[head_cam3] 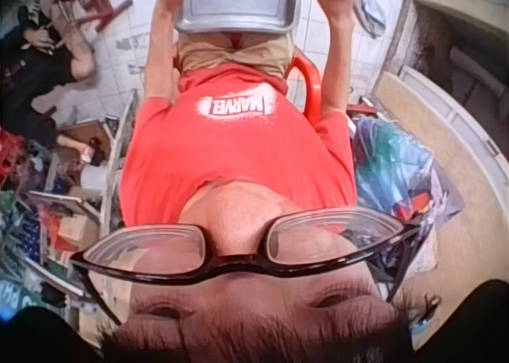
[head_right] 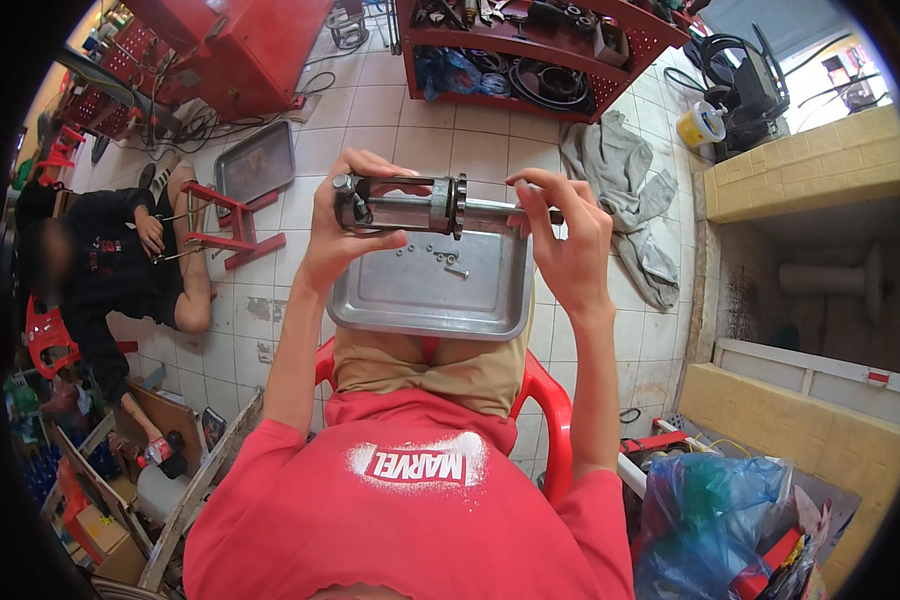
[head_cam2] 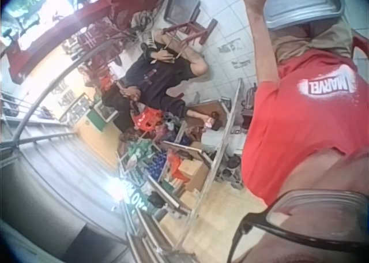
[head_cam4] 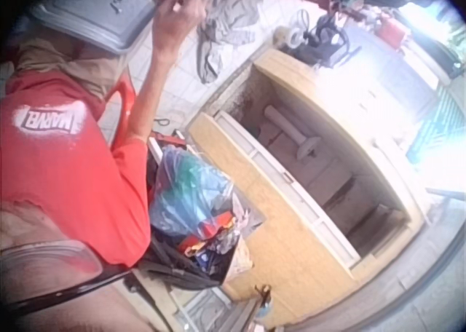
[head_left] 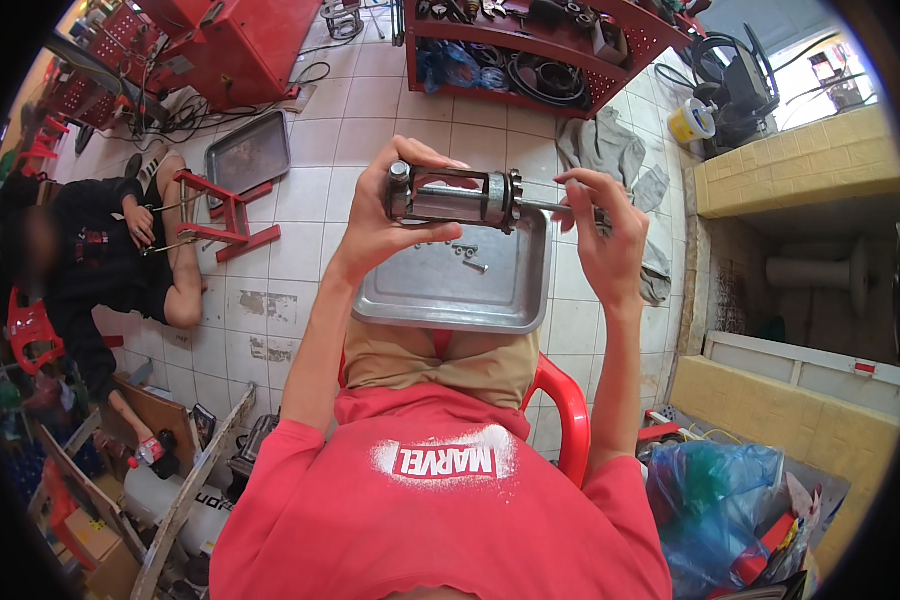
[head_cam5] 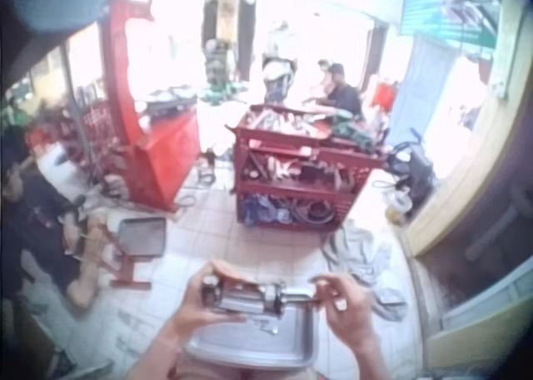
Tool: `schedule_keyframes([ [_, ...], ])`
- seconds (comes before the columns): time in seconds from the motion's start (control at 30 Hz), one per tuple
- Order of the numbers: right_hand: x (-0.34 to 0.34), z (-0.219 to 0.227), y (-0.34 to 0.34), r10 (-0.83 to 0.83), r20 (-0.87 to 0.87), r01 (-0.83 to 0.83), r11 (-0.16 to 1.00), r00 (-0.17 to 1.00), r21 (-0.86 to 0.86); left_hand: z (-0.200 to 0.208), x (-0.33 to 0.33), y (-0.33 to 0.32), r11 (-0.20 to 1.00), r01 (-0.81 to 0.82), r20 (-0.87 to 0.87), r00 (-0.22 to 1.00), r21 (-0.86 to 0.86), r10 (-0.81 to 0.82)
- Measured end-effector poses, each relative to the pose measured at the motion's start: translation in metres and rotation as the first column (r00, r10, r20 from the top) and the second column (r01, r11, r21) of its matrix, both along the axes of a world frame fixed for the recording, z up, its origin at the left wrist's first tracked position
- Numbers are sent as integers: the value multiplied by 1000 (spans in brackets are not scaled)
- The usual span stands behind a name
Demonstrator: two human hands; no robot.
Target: The person assembles a mechanical part, likely a bicycle hub, using a metal tray to hold small components. They insert a metal rod into the hub, attach a gear, and tighten a bolt with their fingers.
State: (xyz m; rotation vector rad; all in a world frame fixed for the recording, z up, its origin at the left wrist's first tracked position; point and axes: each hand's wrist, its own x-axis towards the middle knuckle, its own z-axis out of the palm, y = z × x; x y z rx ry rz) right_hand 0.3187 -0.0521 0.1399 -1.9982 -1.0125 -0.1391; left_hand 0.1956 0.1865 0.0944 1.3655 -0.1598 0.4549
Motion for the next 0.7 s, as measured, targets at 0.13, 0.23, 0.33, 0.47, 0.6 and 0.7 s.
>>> schedule_keyframes([
  [0.13, -9, 9, 10, 7, -157, 5, 997, 988, 72, 0, 0, 1, 998, -30, 0, 1000, 54, 30],
  [0.23, -6, 5, 9, 14, -107, -8, 999, 994, 52, 2, -2, 2, 998, -41, -11, 999, 44, 42],
  [0.33, -6, 4, 6, -30, -188, 19, 998, 982, -63, -1, -3, 2, 999, -21, 1, 1000, 37, 21],
  [0.47, -9, 12, 16, 81, -2, -81, 997, 997, 12, -2, -3, 4, 999, -24, -1, 1000, 33, 24],
  [0.6, -5, 2, 13, -16, 118, 33, 989, 993, -146, -1, -4, 5, 999, -32, 0, 1000, 43, 32],
  [0.7, -4, -2, 16, 10, 72, -5, 997, 997, -72, 2, -5, 5, 998, -36, -14, 999, 50, 36],
])
